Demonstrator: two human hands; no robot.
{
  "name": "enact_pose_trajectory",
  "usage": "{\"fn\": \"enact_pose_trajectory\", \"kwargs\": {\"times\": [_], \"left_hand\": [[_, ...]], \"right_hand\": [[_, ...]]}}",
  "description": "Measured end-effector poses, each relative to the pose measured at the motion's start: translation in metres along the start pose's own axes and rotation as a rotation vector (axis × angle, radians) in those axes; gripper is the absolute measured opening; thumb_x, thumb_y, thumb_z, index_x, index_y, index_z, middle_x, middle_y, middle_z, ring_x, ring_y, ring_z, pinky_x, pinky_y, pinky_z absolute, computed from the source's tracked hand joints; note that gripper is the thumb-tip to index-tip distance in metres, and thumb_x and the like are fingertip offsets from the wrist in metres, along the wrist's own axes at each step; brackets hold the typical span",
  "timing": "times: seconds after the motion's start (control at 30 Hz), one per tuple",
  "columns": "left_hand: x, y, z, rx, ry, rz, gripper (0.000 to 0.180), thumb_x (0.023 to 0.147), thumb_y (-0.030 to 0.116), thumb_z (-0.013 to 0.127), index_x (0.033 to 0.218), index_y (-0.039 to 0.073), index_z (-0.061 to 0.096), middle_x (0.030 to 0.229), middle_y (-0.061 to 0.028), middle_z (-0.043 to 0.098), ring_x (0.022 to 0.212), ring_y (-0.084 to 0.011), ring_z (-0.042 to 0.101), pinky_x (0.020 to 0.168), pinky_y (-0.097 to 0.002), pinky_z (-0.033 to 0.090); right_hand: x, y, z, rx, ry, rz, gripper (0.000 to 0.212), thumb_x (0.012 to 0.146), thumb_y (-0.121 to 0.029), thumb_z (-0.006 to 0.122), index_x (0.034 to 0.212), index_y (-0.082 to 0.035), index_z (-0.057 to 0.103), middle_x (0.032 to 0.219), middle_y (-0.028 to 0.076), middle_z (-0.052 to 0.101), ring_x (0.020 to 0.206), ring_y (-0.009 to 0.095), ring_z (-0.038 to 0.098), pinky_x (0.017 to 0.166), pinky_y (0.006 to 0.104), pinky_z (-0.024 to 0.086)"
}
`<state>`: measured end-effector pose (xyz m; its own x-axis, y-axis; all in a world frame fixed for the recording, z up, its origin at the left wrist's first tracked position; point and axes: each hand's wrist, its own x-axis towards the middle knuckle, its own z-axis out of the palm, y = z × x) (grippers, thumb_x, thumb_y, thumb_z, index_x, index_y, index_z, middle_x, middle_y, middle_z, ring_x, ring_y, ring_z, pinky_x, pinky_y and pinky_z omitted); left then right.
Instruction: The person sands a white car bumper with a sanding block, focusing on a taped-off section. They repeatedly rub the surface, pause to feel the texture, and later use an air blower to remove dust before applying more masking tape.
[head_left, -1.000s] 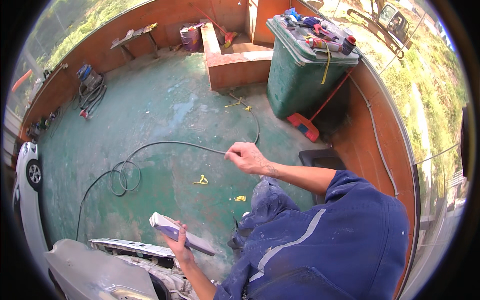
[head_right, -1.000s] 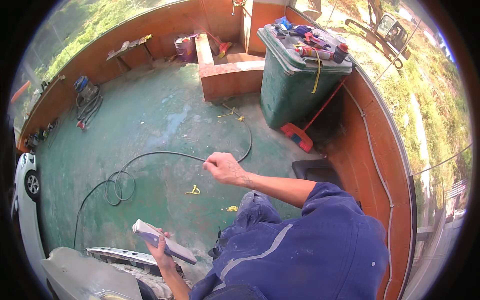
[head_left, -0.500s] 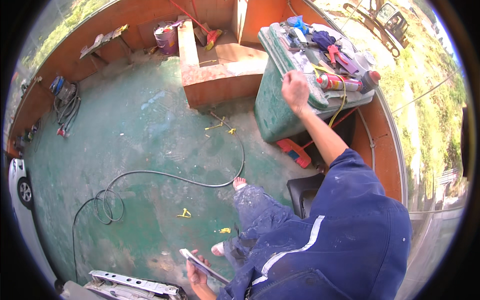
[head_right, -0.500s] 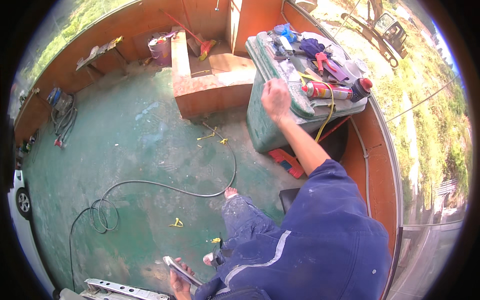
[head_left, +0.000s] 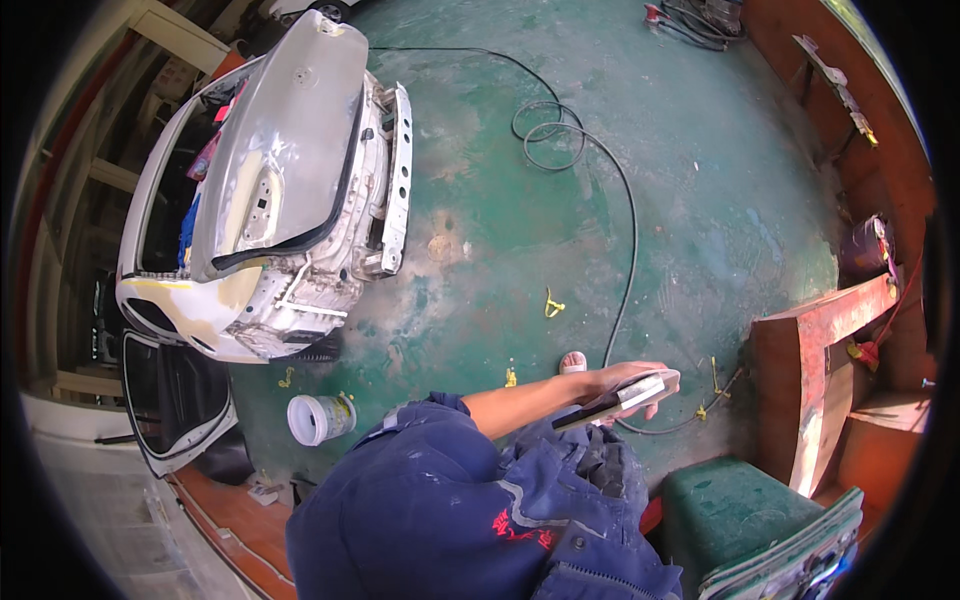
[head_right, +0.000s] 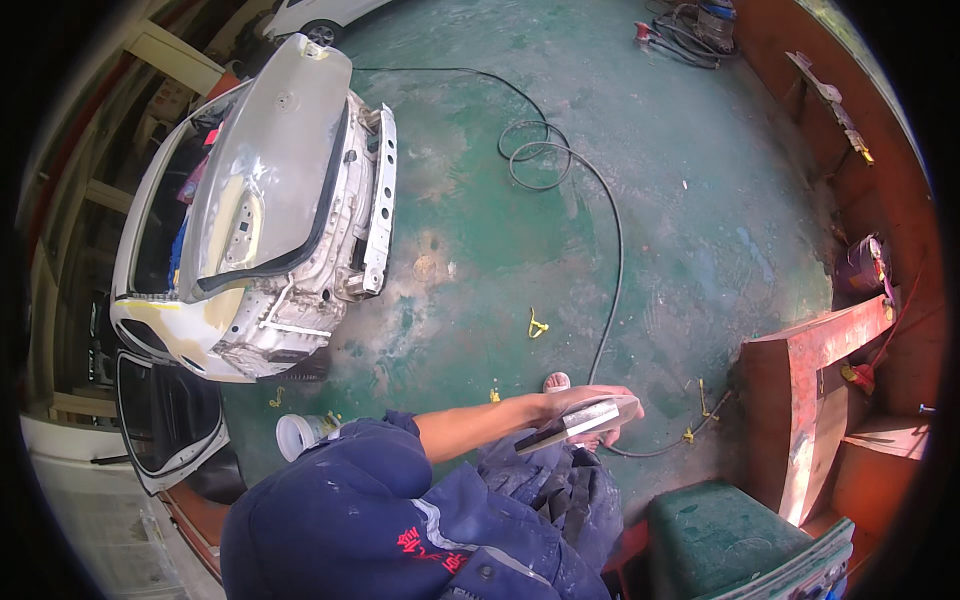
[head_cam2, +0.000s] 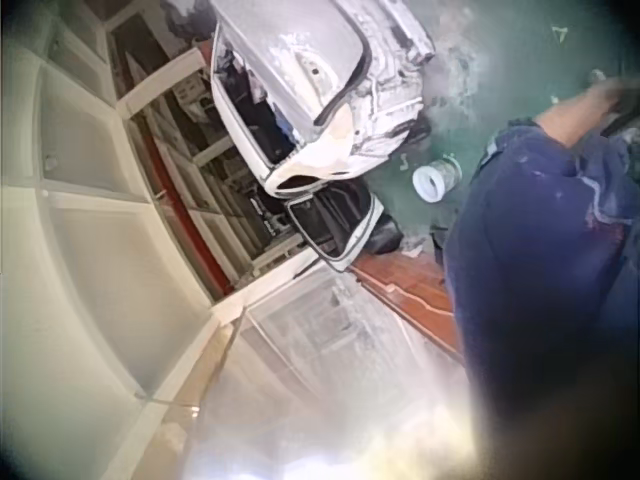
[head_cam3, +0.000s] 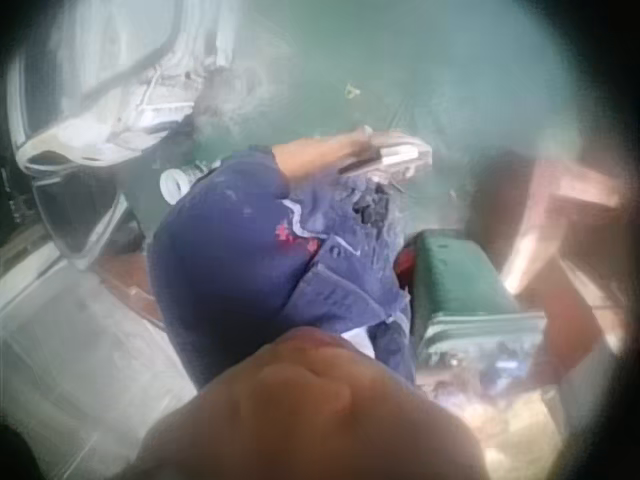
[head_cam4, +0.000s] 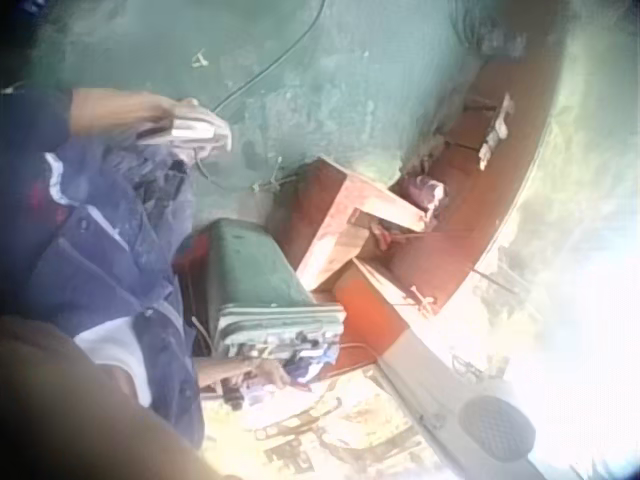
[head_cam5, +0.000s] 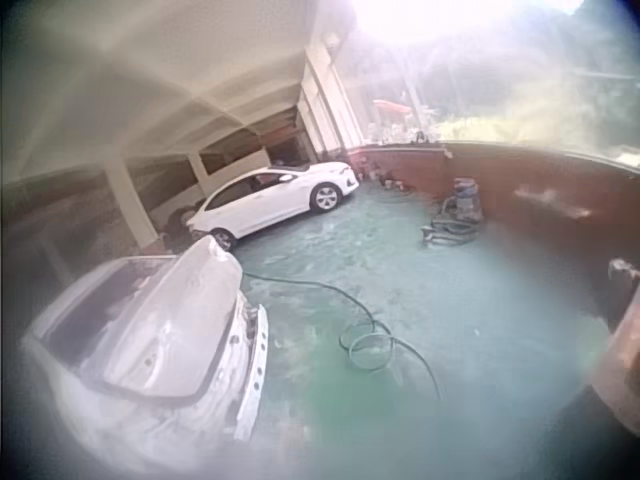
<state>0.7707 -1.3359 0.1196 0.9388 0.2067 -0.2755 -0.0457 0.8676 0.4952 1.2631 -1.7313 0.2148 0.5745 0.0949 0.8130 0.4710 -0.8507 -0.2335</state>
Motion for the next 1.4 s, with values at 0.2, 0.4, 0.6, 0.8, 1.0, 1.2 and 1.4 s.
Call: {"fn": "enact_pose_trajectory", "kwargs": {"times": [0.2, 0.4, 0.6, 0.8, 1.0, 1.2, 1.4], "left_hand": [[0.121, 0.023, 0.041, 0.206, -0.064, 0.063, 0.061, 0.109, 0.032, 0.053, 0.161, 0.011, 0.027, 0.132, -0.0184, 0.065, 0.091, -0.0146, 0.067, 0.079, -0.026, 0.055], [0.132, -0.018, -0.054, -0.036, 0.24, 0.122, 0.05, 0.11, 0.046, 0.042, 0.115, -0.003, 0.054, 0.107, -0.0279, 0.066, 0.05, -0.0199, 0.058, 0.059, -0.033, 0.057], [0.125, -0.113, -0.128, -0.149, 0.79, 0.176, 0.046, 0.113, 0.042, 0.035, 0.103, 0.002, 0.056, 0.096, -0.0283, 0.062, 0.045, -0.0206, 0.053, 0.044, -0.0326, 0.047], [0.09, -0.196, -0.25, -0.335, 0.373, 0.315, 0.055, 0.113, 0.048, 0.021, 0.122, -0.001, 0.043, 0.132, -0.034, 0.05, 0.077, -0.0439, 0.073, 0.065, -0.0491, 0.061], [0.101, -0.202, -0.272, -0.302, 0.382, 0.384, 0.038, 0.115, 0.039, 0.021, 0.115, 0.004, 0.038, 0.127, -0.0267, 0.048, 0.081, -0.0448, 0.069, 0.069, -0.0514, 0.063], [0.086, -0.13, -0.205, -0.219, 0.648, 0.508, 0.051, 0.114, 0.042, 0.021, 0.106, 0.0, 0.047, 0.114, -0.0278, 0.055, 0.055, -0.0377, 0.066, 0.05, -0.0441, 0.055], [-0.008, -0.073, -0.132, -0.238, 0.736, 0.993, 0.037, 0.111, 0.037, 0.038, 0.108, 0.003, 0.051, 0.107, -0.0238, 0.059, 0.049, -0.0326, 0.057, 0.047, -0.0393, 0.051]], "right_hand": [[-0.134, -0.243, -0.022, 1.025, -1.108, 0.264, 0.034, 0.114, -0.032, 0.045, 0.125, -0.002, 0.056, 0.089, -0.002, 0.045, 0.076, 0.007, 0.039, 0.068, 0.023, 0.035], [-0.218, -0.273, 0.124, 1.156, -2.079, 0.256, 0.039, 0.112, -0.031, 0.046, 0.12, 0.001, 0.067, 0.096, 0.004, 0.068, 0.084, 0.012, 0.059, 0.075, 0.0288, 0.049], [-0.459, -0.071, 0.494, 0.312, -1.386, -0.011, 0.03, 0.098, -0.028, 0.062, 0.112, -0.002, 0.064, 0.106, 0.022, 0.069, 0.101, 0.041, 0.066, 0.092, 0.0484, 0.053], [-0.538, 0.096, 0.791, -0.171, -1.32, 0.03, 0.076, 0.1, -0.053, 0.054, 0.141, 0.009, 0.044, 0.131, 0.039, 0.057, 0.124, 0.052, 0.057, 0.106, 0.0546, 0.047], [-0.495, 0.102, 0.928, -0.056, -1.227, -0.271, 0.056, 0.09, -0.039, 0.063, 0.13, 0.0, 0.056, 0.121, 0.031, 0.066, 0.114, 0.048, 0.065, 0.096, 0.0513, 0.051], [-0.533, -0.103, 0.652, 0.716, -1.461, -0.284, 0.016, 0.087, 0.004, 0.054, 0.101, -0.005, 0.053, 0.084, 0.02, 0.054, 0.074, 0.038, 0.054, 0.07, 0.0399, 0.05], [-0.384, -0.328, 0.32, 0.911, -2.059, -0.588, 0.039, 0.097, -0.017, 0.063, 0.13, -0.004, 0.047, 0.105, 0.019, 0.063, 0.098, 0.042, 0.066, 0.085, 0.0462, 0.054]]}}
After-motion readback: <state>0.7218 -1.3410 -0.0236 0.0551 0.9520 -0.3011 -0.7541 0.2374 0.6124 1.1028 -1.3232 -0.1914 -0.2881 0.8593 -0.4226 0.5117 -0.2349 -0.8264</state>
